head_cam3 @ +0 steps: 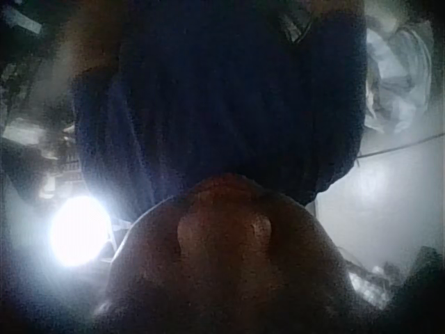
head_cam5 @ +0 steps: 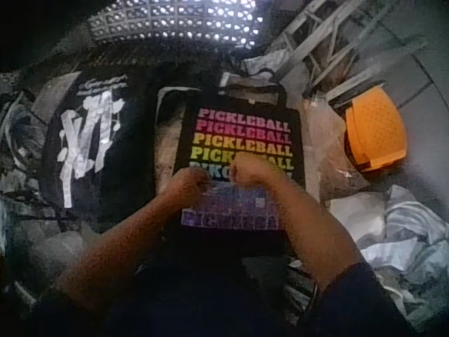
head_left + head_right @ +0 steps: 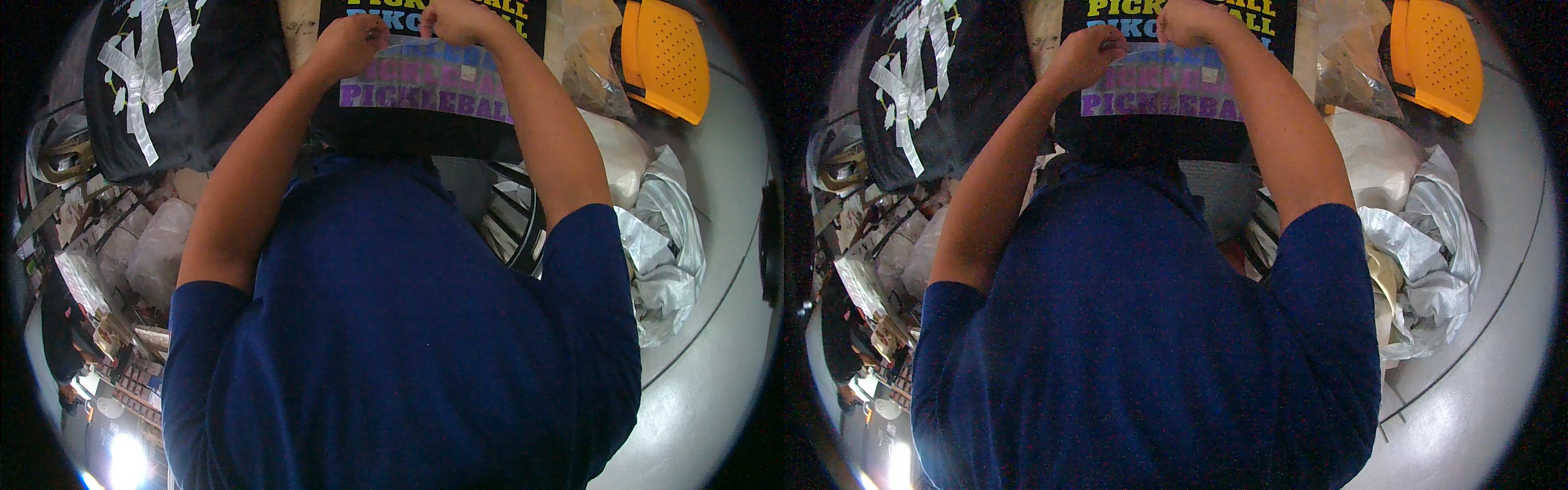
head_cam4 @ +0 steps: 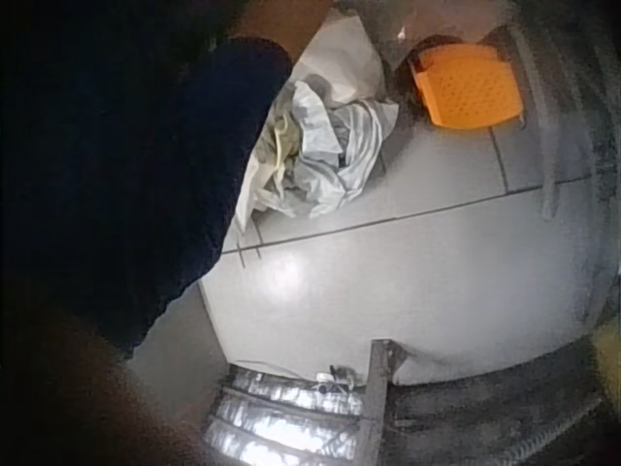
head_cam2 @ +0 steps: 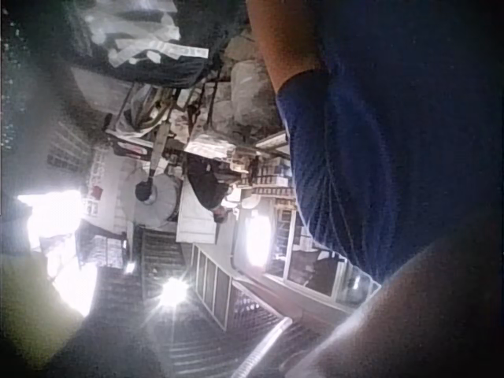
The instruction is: The person peels off a transparent film from a printed design on a black tote bag, aligns it on the bag, and then places the bag into a heat press.
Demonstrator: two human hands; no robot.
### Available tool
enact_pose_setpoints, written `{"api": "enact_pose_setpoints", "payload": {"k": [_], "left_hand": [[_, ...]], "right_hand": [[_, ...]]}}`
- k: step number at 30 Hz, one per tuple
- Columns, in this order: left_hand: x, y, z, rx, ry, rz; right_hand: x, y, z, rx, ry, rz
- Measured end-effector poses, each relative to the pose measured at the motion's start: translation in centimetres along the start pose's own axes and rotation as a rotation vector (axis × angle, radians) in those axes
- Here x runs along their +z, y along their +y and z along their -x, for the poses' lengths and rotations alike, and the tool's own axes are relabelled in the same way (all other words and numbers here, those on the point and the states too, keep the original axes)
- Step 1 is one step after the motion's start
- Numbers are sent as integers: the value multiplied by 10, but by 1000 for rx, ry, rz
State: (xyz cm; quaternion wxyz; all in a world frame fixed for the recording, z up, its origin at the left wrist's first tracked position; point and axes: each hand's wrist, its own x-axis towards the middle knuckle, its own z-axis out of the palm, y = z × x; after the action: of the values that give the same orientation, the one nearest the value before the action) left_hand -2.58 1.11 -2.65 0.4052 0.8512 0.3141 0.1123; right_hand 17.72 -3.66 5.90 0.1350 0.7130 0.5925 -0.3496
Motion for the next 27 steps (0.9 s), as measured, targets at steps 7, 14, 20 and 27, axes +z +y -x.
{"api": "enact_pose_setpoints", "payload": {"k": [7, 14, 20, 27], "left_hand": [[-2, 5, -1, -30, -39, -80], [-1, 2, 0, -50, -34, -16], [-2, 6, -1, -68, -54, -68], [-3, 0, -2, -63, -74, -49]], "right_hand": [[-9, -7, 13, 79, -31, 4], [-5, -7, 15, 112, 31, 76], [-5, 7, 13, 127, -3, 95], [-6, 16, 10, 101, -12, 22]]}}
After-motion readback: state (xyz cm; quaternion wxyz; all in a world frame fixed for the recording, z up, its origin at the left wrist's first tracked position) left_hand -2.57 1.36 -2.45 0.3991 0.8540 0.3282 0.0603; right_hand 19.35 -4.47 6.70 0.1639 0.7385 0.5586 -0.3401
